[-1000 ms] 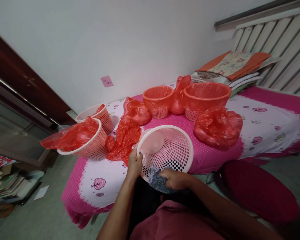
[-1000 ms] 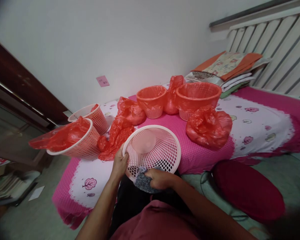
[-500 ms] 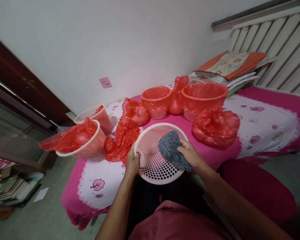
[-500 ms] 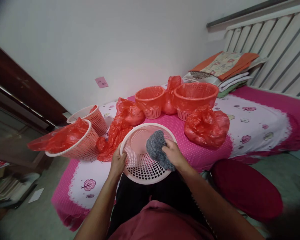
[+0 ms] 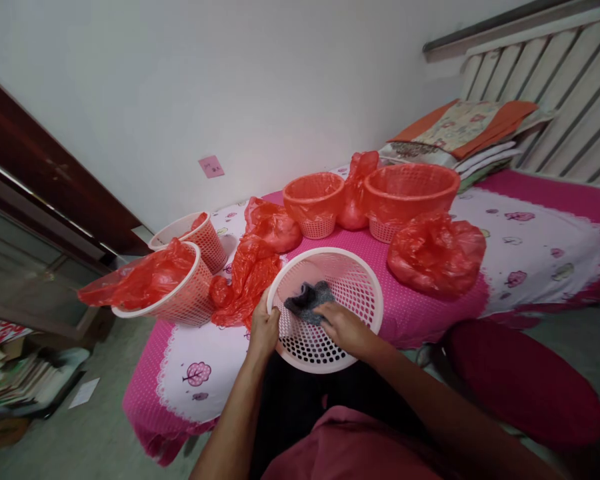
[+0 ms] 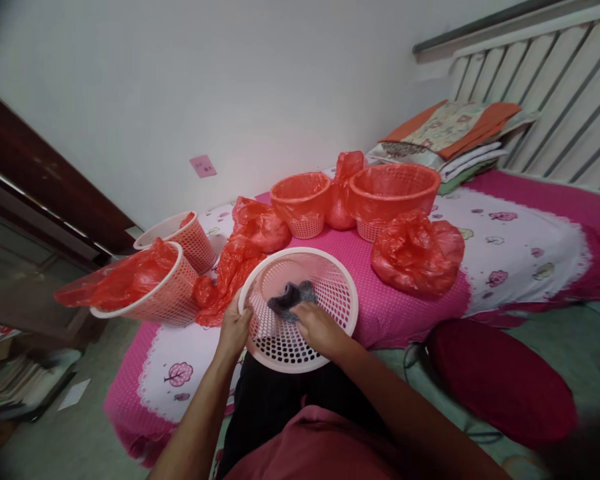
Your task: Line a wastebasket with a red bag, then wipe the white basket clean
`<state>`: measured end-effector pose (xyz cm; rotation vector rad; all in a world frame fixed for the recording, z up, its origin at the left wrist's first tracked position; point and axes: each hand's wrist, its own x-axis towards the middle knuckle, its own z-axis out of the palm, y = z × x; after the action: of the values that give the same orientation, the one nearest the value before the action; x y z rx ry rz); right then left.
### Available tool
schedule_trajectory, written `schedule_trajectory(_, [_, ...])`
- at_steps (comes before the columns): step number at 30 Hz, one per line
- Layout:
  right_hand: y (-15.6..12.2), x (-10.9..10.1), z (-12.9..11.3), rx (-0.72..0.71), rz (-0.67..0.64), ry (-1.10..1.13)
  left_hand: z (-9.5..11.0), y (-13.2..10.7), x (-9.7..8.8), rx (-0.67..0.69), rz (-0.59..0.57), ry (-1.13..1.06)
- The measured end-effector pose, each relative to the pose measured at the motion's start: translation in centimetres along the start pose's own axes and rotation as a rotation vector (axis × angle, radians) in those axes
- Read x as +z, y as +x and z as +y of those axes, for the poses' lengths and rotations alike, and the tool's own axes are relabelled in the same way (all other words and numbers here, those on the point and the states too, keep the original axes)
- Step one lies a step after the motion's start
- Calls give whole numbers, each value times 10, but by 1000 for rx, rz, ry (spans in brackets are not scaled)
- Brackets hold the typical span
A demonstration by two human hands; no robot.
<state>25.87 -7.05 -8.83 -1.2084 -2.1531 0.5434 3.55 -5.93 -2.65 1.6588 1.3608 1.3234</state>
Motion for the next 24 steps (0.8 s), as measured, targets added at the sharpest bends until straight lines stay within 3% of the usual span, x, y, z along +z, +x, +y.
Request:
schedule_trajectory(2, [-14, -26, 4, -66, 315, -58, -2, 2, -1, -7, 0, -6])
schedule_trajectory(4, [-20, -54, 13, -42, 577, -174, -3, 5, -2, -7, 1, -6])
schedule_trajectory(6, [-17, -76, 27, 28, 690, -264, -4, 10, -2, 0, -5, -6])
schedule_trajectory(9, [2, -88, 49, 138, 565, -231, -4, 25, -4, 13, -48, -39])
schedule_trajectory(12, [24, -81, 60, 302, 368, -150, -6, 45, -8, 20, -88, -97])
schedule_trajectory(17, [41, -66, 48, 426, 398, -175, -13, 60, -24, -41, -28, -97])
schedule_trajectory(20, [41, -64, 43, 441, 401, -169, -21, 40, -28, -51, 69, -74])
schedule_trajectory(24, [39, -58, 47, 382, 446, -86, -38, -10, -13, -142, 256, -221])
